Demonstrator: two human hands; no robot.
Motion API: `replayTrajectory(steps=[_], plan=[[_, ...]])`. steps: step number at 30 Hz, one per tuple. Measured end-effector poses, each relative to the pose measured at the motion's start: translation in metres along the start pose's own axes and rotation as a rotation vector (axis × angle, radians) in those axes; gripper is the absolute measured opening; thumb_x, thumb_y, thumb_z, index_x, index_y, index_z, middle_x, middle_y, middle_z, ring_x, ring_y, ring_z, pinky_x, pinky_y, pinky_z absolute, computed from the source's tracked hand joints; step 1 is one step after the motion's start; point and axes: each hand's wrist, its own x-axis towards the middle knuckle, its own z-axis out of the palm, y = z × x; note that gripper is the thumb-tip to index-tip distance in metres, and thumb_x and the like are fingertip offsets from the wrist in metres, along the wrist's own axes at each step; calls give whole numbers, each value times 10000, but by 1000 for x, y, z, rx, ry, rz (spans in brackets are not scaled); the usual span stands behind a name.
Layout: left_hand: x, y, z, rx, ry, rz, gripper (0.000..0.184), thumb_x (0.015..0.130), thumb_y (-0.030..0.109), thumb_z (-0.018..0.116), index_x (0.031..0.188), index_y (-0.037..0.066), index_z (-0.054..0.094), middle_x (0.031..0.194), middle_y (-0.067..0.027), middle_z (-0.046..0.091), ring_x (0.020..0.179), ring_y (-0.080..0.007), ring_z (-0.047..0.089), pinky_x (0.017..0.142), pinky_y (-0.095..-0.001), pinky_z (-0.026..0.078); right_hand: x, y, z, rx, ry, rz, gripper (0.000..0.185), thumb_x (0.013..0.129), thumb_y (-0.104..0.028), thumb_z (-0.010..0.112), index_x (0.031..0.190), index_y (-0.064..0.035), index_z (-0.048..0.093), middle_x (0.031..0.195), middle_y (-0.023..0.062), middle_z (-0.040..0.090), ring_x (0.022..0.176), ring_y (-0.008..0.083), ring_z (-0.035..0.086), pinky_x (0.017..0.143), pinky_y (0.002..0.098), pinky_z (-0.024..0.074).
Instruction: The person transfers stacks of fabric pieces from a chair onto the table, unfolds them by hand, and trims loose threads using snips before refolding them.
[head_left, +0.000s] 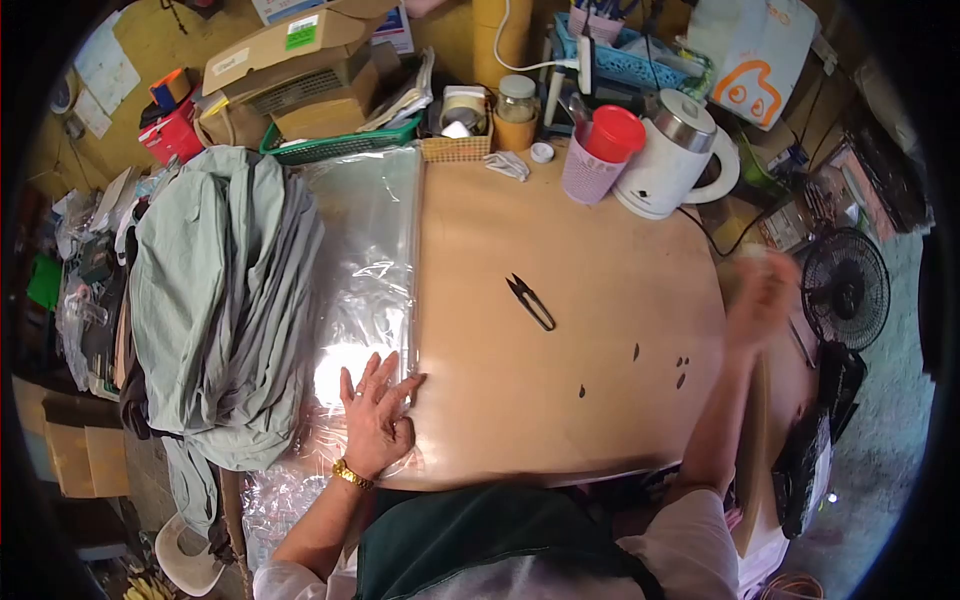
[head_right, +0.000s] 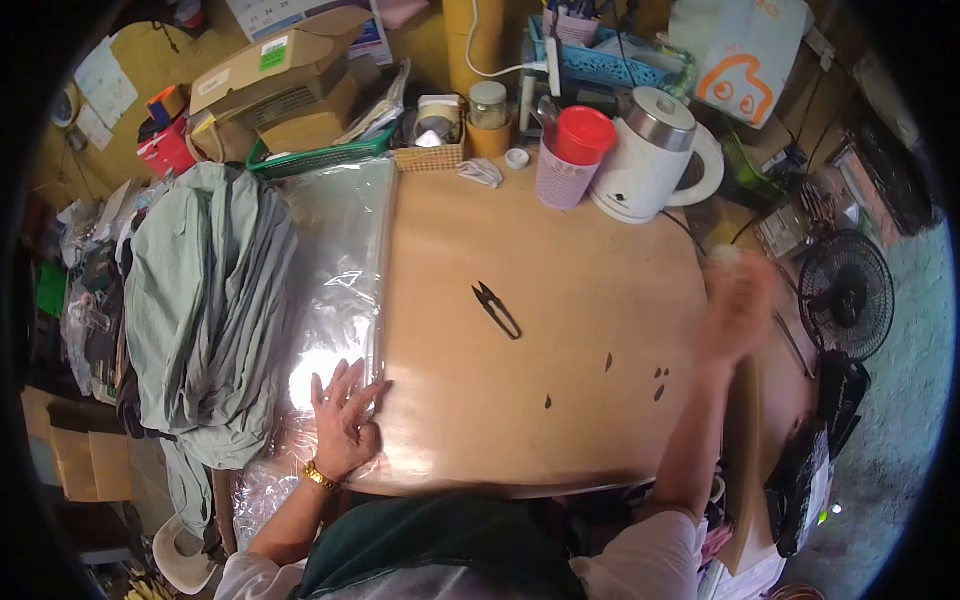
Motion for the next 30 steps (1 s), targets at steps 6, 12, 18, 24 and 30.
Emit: replayTrajectory(steps=[6, 12, 18, 24, 30], plan=[[1, 6, 0, 27, -2, -2, 630, 616, 51, 511, 1214, 202, 639, 1431, -132, 459, 1389, -339, 351, 1151, -585, 58, 61, 110, -45, -497, 84, -163, 328, 877, -8, 603, 1199, -15, 545, 1115, 175, 624, 999, 276, 617, 888, 332, 500], [-2, 3, 4, 33, 20, 27, 619, 618, 66, 509, 1214, 190, 625, 1435, -127, 453, 1385, -347, 347, 1156, -577, 59, 54, 204, -62, -764, -80, 32, 337, 823, -76, 623, 1155, -28, 598, 1232, 188, 580, 1200, 367, 494, 993, 466, 411], [-4, 0, 7, 42, 42, 40, 619, 625, 67, 509, 1219, 196, 624, 1437, -125, 451, 1386, -340, 348, 1163, -563, 62, 3, 85, -115, -128, -644, 731, 172, 893, -129, 594, 1019, -25, 649, 909, 62, 679, 796, 148, 632, 699, 257, 482], [-7, 0, 4, 29, 72, 54, 603, 642, 68, 525, 1219, 212, 619, 1432, -123, 455, 1380, -338, 354, 1157, -578, 72, -193, -119, -61, 340, -1759, 635, 341, 934, -283, 563, 1025, 19, 694, 1010, 170, 713, 918, 262, 659, 833, 384, 502], [-9, -7, 11, 74, 103, 73, 577, 671, 43, 540, 1221, 203, 609, 1423, -124, 455, 1377, -348, 353, 1129, -626, 126, -366, -122, -6, 728, -641, 1862, 473, 937, -253, 628, 1326, -6, 522, 1333, 101, 548, 1255, 242, 467, 1041, 370, 376]])
